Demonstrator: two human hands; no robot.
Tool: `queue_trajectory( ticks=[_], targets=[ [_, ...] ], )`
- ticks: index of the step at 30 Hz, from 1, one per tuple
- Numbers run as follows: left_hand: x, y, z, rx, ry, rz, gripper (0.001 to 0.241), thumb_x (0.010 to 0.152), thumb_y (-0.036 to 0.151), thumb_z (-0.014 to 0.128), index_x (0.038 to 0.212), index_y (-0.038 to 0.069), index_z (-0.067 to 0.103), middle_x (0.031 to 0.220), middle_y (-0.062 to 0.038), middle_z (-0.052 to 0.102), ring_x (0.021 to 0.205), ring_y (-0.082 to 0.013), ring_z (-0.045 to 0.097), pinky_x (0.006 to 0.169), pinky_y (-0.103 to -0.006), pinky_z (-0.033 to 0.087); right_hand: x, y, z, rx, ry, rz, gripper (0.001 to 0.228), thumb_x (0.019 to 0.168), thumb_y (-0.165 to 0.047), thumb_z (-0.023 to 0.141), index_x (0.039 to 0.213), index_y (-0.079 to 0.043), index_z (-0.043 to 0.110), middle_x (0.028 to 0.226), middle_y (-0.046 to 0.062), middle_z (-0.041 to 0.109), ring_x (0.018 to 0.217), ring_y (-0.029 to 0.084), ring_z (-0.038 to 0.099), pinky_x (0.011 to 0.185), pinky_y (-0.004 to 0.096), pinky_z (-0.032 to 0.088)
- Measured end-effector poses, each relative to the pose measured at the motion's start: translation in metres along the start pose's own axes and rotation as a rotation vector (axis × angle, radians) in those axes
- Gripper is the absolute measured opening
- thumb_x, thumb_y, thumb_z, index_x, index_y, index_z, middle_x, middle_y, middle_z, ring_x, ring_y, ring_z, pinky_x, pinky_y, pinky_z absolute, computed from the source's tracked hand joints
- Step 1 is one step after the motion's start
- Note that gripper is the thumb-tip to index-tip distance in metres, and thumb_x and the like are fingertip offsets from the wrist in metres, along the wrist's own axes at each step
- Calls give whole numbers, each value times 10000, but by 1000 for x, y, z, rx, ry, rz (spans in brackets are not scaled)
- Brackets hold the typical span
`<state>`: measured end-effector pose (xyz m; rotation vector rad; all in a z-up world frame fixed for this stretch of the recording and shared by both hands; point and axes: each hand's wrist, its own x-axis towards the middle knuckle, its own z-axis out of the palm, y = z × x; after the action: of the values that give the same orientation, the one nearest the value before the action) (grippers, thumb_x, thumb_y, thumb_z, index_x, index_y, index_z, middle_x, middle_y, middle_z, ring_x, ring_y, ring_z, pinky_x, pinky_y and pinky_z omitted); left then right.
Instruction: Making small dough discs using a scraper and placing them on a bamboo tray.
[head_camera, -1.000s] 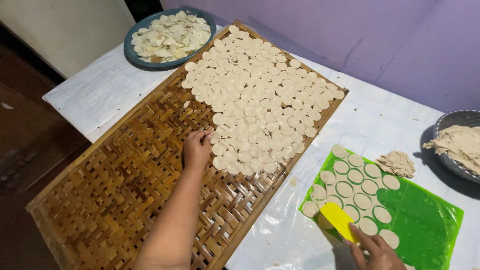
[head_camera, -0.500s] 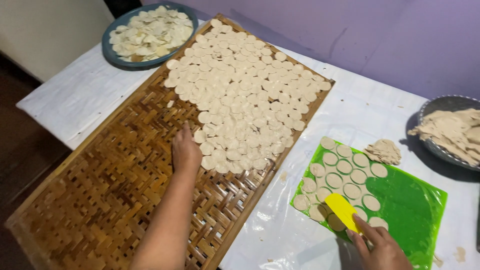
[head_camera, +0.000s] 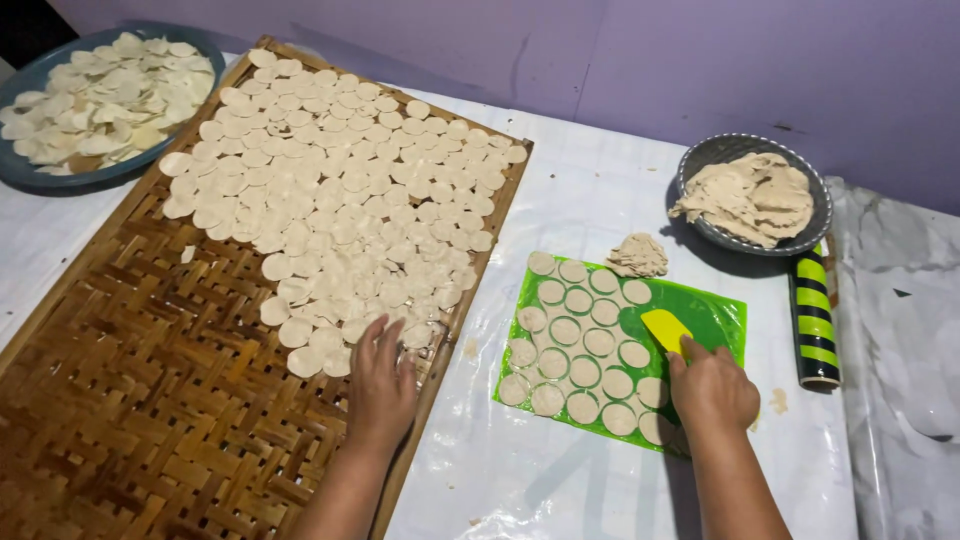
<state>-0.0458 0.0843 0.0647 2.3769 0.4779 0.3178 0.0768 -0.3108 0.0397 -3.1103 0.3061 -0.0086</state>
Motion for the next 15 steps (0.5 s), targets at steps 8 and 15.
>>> queue_trajectory(
  ticks=[8,15],
  targets=[
    [-28,35,27,13,-101,202,486,979,177,546,1453,89,487,1539,-132,368,1417,-342,386,1109,-435,471,22,-14,-10,-107,-5,-60,357,940,-421,664,1269,-308,745,1183,77,712,1008,289,725,790,431,576],
    [-30,37,32,56,-92,269,475,956,161,594,1421,91,530,1512,-132,395,1418,-328,389,1136,-486,413,31,-3,17,-59,80,-75,411,895,-436,695,1293,-341,731,1315,133,683,1079,302,704,847,438,566]
  ],
)
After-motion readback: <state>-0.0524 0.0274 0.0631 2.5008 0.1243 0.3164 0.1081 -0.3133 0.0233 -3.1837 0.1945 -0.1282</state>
